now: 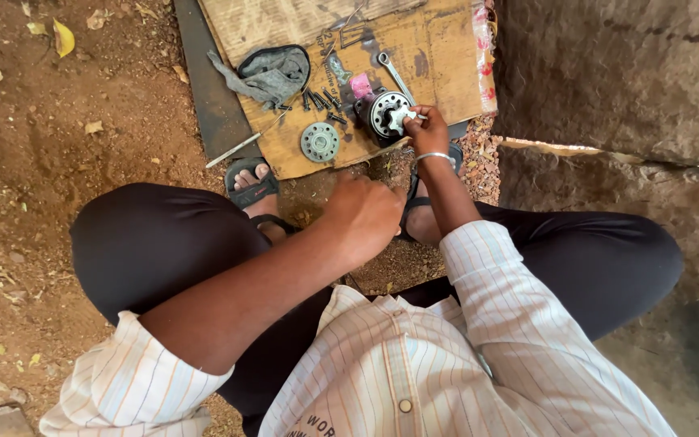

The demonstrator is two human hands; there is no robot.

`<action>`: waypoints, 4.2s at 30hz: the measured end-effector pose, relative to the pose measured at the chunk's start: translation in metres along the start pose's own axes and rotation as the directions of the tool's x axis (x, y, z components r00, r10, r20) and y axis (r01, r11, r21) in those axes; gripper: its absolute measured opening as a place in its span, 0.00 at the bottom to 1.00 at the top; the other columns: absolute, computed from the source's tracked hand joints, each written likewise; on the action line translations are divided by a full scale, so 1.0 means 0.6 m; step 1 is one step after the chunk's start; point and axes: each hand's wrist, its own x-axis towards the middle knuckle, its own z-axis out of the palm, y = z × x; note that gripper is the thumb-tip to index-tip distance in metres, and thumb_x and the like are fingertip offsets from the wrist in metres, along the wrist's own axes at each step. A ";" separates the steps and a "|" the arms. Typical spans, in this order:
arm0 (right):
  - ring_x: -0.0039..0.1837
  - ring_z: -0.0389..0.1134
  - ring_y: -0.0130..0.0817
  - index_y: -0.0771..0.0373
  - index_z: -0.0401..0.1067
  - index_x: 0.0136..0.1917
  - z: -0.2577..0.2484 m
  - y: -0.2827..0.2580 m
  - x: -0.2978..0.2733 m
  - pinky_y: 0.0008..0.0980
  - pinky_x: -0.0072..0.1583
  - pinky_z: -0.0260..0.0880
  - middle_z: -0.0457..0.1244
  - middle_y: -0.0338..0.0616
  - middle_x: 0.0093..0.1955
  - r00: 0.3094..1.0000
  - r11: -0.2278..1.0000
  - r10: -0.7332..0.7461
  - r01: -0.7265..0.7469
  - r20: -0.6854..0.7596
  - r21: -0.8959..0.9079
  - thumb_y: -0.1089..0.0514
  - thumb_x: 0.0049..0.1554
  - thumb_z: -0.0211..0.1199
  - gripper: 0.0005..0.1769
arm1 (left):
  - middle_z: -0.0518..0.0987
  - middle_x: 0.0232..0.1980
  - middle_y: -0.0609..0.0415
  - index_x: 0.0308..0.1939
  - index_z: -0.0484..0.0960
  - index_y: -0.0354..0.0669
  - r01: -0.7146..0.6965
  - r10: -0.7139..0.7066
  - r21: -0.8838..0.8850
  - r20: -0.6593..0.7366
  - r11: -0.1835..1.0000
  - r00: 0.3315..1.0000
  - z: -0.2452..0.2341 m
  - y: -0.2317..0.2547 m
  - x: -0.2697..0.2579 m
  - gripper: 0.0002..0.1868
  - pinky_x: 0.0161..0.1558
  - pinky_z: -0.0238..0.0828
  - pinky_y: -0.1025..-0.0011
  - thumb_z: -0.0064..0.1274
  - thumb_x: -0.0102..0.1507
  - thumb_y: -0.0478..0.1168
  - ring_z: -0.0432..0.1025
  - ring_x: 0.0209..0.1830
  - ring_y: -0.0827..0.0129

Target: Assembling and inspecting mechanical gear components and metal plates on a wooden workbench.

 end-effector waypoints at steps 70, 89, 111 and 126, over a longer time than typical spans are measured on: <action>0.54 0.73 0.50 0.66 0.72 0.63 -0.002 0.002 0.048 0.44 0.57 0.73 0.71 0.57 0.53 0.964 0.666 -0.208 0.264 0.165 -0.697 0.48 0.55 0.77 0.30 | 0.84 0.38 0.47 0.45 0.82 0.42 -0.042 0.041 0.057 0.025 0.997 0.999 0.036 -0.001 0.038 0.11 0.42 0.72 0.51 0.47 0.63 0.38 0.80 0.40 0.53; 0.64 0.58 0.56 0.65 0.59 0.70 0.073 -0.113 -0.044 0.51 0.64 0.63 0.56 0.54 0.62 0.877 0.200 -0.369 0.397 0.307 -0.896 0.45 0.38 0.83 0.55 | 0.85 0.44 0.50 0.47 0.84 0.44 0.015 -0.018 0.059 0.063 0.998 0.998 0.085 -0.002 0.060 0.12 0.43 0.72 0.48 0.48 0.63 0.40 0.81 0.43 0.53; 0.66 0.57 0.58 0.70 0.57 0.73 0.056 -0.093 -0.037 0.50 0.68 0.61 0.54 0.58 0.66 0.853 0.239 -0.389 0.458 0.348 -0.856 0.45 0.38 0.86 0.60 | 0.85 0.44 0.49 0.46 0.84 0.46 0.013 -0.019 0.049 0.118 0.999 0.993 0.079 0.004 0.060 0.12 0.46 0.71 0.48 0.45 0.65 0.39 0.80 0.45 0.54; 0.70 0.59 0.54 0.64 0.60 0.76 0.001 -0.082 0.009 0.49 0.71 0.62 0.57 0.57 0.69 0.851 0.457 -0.366 0.517 0.377 -0.724 0.43 0.50 0.83 0.51 | 0.85 0.44 0.47 0.49 0.83 0.44 0.020 -0.029 0.060 0.158 0.998 0.987 0.071 -0.016 0.075 0.12 0.44 0.71 0.49 0.48 0.64 0.38 0.80 0.43 0.53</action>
